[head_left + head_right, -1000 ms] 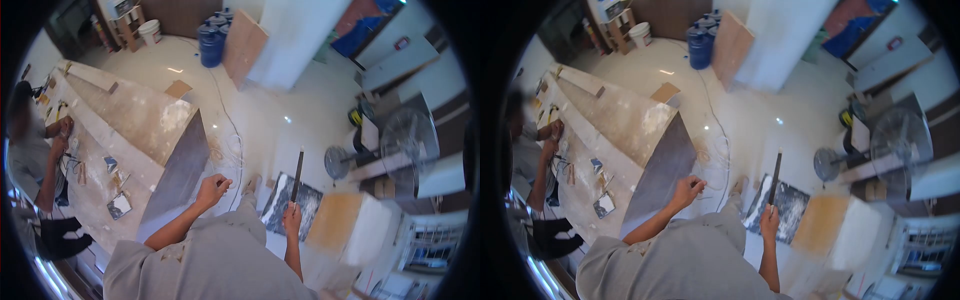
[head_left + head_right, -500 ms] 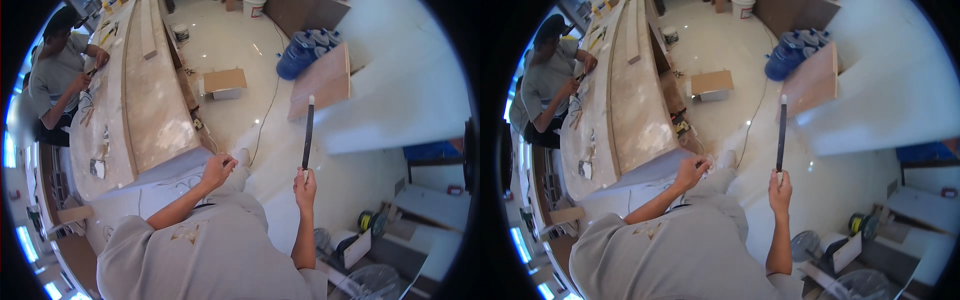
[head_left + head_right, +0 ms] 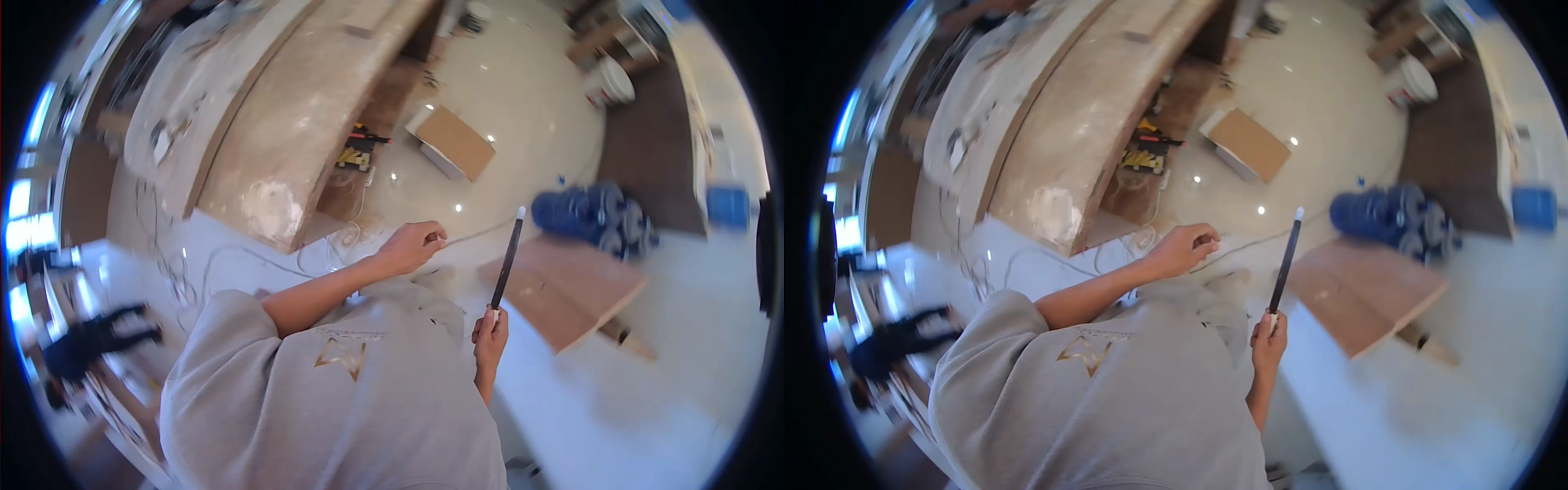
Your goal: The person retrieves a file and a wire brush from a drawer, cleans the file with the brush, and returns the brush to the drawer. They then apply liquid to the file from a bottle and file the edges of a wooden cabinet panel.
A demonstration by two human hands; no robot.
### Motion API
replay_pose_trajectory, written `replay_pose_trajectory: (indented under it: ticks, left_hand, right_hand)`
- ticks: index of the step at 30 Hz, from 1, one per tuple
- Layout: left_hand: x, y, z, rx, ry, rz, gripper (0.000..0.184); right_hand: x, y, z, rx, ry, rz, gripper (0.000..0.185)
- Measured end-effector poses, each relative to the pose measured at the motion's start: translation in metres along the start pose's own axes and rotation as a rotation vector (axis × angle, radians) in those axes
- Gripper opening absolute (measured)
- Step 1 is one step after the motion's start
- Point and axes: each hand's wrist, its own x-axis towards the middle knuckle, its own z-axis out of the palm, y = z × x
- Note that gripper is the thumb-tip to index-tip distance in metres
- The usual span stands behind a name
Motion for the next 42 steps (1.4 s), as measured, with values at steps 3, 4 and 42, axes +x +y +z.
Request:
replay_pose_trajectory:
  ticks: [3, 4, 42]
  left_hand:
    - [0.001, -0.020, -0.011, 0.086, 0.246, -0.133, 0.030]
    - [-0.002, -0.033, -0.009, 0.115, 0.336, -0.201, 0.029]
    - [0.035, -0.255, -0.023, 0.106, 2.566, -0.656, 0.039]
  right_hand:
    - [0.092, -0.022, -0.022, -0.228, -0.289, -0.129, 0.024]
    - [0.131, -0.019, -0.029, -0.325, -0.407, -0.201, 0.024]
    - [0.285, -0.105, 0.443, -0.828, -2.556, -1.077, 0.035]
